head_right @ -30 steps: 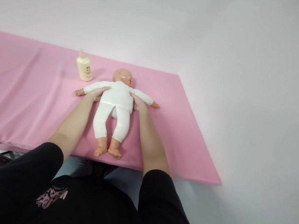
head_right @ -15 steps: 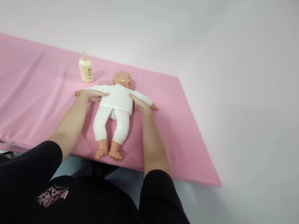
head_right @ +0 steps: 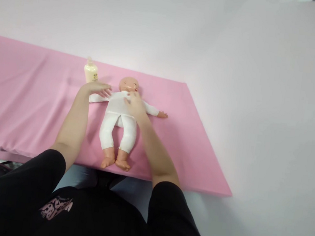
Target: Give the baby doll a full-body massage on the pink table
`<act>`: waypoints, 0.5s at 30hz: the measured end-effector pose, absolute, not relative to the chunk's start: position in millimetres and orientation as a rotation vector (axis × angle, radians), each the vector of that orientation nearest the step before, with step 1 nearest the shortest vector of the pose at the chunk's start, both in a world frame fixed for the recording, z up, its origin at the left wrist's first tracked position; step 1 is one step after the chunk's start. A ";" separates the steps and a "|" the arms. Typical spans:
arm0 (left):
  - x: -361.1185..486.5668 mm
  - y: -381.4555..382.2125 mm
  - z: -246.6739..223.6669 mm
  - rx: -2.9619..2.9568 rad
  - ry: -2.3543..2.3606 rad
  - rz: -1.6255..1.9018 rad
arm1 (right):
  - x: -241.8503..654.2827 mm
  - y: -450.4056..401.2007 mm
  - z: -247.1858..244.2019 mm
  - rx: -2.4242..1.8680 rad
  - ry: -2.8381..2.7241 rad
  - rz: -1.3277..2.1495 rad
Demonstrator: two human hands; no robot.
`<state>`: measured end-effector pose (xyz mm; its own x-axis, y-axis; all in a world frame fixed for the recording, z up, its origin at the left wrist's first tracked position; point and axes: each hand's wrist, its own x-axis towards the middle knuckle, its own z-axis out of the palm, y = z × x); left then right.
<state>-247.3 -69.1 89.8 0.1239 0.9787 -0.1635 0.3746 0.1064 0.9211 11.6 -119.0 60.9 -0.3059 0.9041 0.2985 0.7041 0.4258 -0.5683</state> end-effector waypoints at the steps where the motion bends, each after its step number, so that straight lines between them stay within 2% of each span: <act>1: -246.5 -68.9 93.9 1.470 1.423 0.844 | 1.1 -123.3 55.0 -1.256 -2.192 0.456; 8: -243.1 -50.9 99.0 1.813 1.572 1.388 | -18.4 -122.4 23.2 -1.278 -2.642 0.290; 15: -297.4 -6.5 102.4 2.305 1.808 1.243 | -17.3 -120.3 22.1 -1.289 -2.650 0.244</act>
<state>-297.4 -6.5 102.4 0.0499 0.8066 0.5890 0.8386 -0.3541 0.4140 -17.3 -120.3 22.1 -0.6061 0.7899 0.0935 0.7595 0.6096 -0.2271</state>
